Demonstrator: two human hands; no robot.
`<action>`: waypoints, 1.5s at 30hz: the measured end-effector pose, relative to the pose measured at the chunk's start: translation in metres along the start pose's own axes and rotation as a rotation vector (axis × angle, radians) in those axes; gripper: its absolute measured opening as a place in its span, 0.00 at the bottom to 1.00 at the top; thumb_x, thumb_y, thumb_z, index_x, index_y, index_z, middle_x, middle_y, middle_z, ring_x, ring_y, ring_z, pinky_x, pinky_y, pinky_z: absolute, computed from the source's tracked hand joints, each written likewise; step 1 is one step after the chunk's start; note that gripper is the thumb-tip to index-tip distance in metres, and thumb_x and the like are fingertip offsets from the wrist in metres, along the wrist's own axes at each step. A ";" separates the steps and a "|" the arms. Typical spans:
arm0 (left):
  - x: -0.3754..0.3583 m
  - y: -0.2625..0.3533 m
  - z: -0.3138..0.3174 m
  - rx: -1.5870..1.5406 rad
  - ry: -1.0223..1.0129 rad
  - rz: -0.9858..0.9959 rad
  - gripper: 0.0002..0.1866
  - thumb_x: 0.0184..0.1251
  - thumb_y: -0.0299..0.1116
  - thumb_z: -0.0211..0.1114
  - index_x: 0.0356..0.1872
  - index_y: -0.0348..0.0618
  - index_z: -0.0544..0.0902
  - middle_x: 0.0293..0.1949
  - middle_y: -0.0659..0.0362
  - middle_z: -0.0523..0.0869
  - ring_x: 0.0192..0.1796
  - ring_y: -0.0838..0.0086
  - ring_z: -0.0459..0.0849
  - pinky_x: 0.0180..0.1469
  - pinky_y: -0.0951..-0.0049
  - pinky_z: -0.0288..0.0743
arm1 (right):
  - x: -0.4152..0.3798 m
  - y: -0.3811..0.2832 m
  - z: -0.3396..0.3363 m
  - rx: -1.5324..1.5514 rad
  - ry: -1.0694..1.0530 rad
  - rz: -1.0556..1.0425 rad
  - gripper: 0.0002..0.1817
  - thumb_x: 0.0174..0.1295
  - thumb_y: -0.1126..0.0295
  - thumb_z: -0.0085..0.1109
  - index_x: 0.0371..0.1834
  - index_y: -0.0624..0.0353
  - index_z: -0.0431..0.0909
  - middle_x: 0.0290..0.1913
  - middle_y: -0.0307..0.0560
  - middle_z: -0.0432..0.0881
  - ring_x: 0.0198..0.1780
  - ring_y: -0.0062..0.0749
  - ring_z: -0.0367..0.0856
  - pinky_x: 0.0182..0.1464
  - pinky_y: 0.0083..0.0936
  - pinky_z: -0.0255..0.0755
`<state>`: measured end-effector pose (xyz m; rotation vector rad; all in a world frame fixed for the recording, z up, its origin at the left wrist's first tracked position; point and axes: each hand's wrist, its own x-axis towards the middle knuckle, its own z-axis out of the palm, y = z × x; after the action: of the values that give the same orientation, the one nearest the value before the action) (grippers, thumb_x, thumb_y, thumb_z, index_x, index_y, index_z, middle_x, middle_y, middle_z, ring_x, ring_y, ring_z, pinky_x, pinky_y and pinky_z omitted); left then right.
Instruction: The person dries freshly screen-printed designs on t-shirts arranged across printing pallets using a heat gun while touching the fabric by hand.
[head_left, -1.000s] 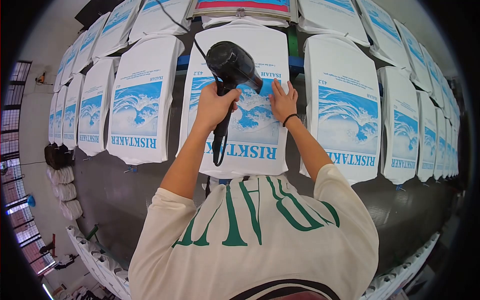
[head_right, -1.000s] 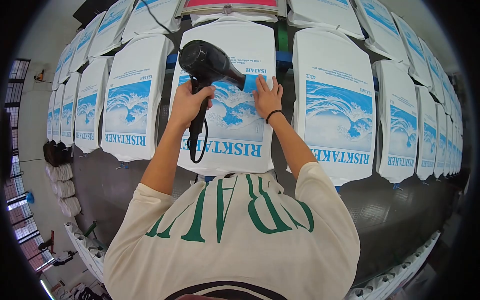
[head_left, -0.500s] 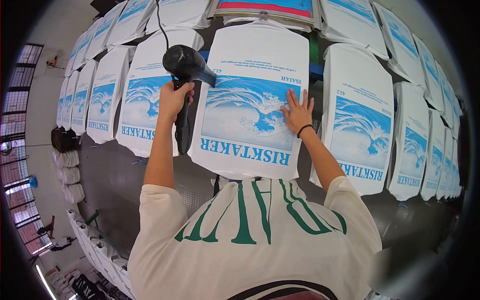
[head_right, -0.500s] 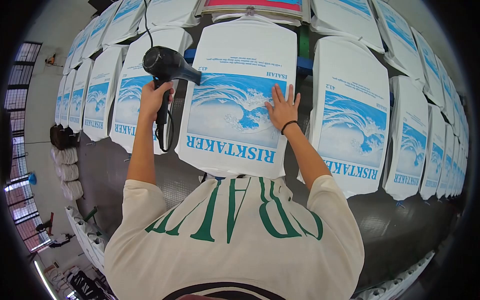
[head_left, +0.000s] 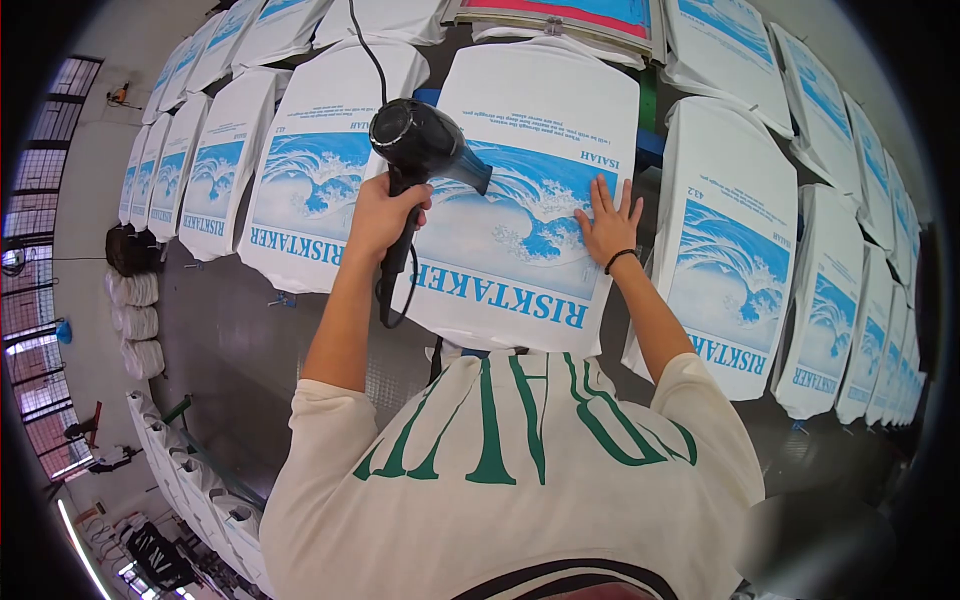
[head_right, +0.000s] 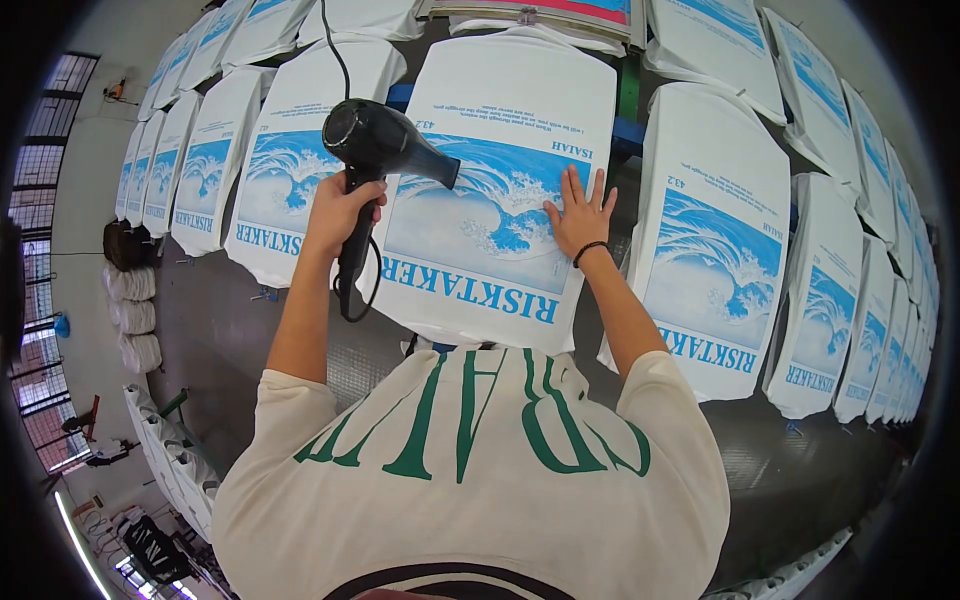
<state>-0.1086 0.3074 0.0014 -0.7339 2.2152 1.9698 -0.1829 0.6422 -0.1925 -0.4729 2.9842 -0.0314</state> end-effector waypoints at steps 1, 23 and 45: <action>-0.002 -0.003 0.000 0.024 0.032 0.005 0.10 0.58 0.28 0.70 0.33 0.32 0.80 0.24 0.57 0.84 0.21 0.76 0.80 0.25 0.75 0.74 | 0.000 0.001 0.000 0.007 -0.009 -0.001 0.38 0.75 0.40 0.36 0.82 0.48 0.49 0.84 0.33 0.45 0.83 0.55 0.29 0.77 0.65 0.24; -0.056 -0.008 0.063 0.016 -0.030 -0.033 0.09 0.59 0.28 0.69 0.34 0.33 0.80 0.25 0.57 0.83 0.22 0.76 0.81 0.26 0.75 0.75 | -0.037 0.020 0.008 0.227 0.160 -0.042 0.32 0.75 0.48 0.44 0.77 0.53 0.61 0.82 0.40 0.52 0.82 0.57 0.40 0.78 0.60 0.34; -0.079 0.000 0.156 0.140 -0.171 0.069 0.11 0.58 0.30 0.69 0.33 0.31 0.80 0.24 0.56 0.84 0.22 0.75 0.82 0.26 0.74 0.75 | -0.093 0.041 -0.005 0.439 0.404 -0.079 0.22 0.73 0.65 0.52 0.67 0.61 0.72 0.76 0.44 0.65 0.78 0.64 0.50 0.76 0.59 0.47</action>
<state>-0.0771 0.4799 0.0049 -0.4595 2.2741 1.8077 -0.1080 0.7098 -0.1784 -0.5819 3.1869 -0.8656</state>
